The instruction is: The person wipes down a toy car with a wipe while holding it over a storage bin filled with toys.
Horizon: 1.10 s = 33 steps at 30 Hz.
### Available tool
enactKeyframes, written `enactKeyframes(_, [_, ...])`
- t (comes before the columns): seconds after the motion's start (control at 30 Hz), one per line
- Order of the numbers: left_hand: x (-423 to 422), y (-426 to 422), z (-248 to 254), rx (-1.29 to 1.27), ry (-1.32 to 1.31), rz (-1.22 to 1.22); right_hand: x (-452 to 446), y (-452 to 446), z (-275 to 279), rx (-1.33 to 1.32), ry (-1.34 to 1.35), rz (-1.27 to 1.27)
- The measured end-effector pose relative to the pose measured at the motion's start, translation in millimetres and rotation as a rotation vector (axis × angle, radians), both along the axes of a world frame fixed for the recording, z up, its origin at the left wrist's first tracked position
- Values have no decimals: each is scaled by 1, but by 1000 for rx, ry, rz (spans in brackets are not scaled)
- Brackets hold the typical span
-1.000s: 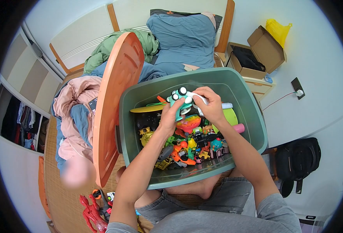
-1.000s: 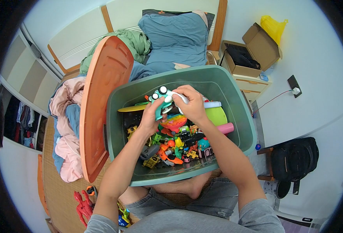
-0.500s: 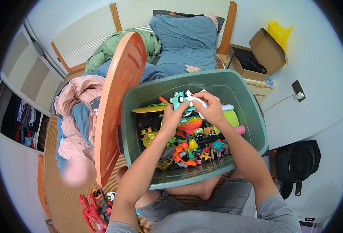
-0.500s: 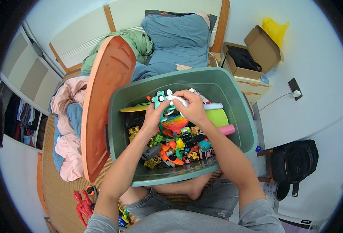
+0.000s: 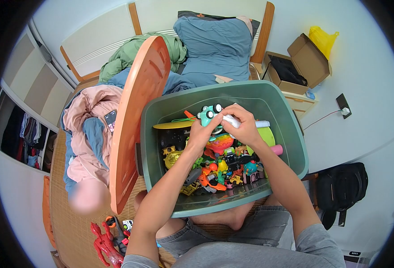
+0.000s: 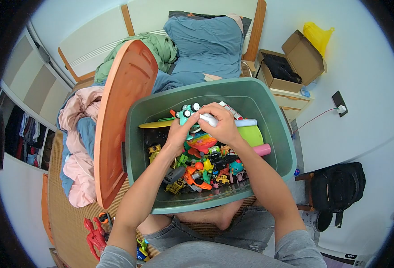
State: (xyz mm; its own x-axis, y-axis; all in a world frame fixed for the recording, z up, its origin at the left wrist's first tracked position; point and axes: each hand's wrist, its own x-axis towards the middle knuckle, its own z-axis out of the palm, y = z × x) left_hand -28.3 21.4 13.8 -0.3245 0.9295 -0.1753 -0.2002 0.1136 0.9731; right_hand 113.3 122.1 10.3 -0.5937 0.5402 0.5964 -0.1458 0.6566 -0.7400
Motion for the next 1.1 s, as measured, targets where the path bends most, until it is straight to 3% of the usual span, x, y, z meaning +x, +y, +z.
enactKeyframes(1.03, [1, 3, -3, -40, 49, 58, 1, -4, 3, -75, -28, -16])
enactKeyframes(1.1, [4, 2, 0, -6, -10, 142, 1, -5, 5, -79, -64, -38])
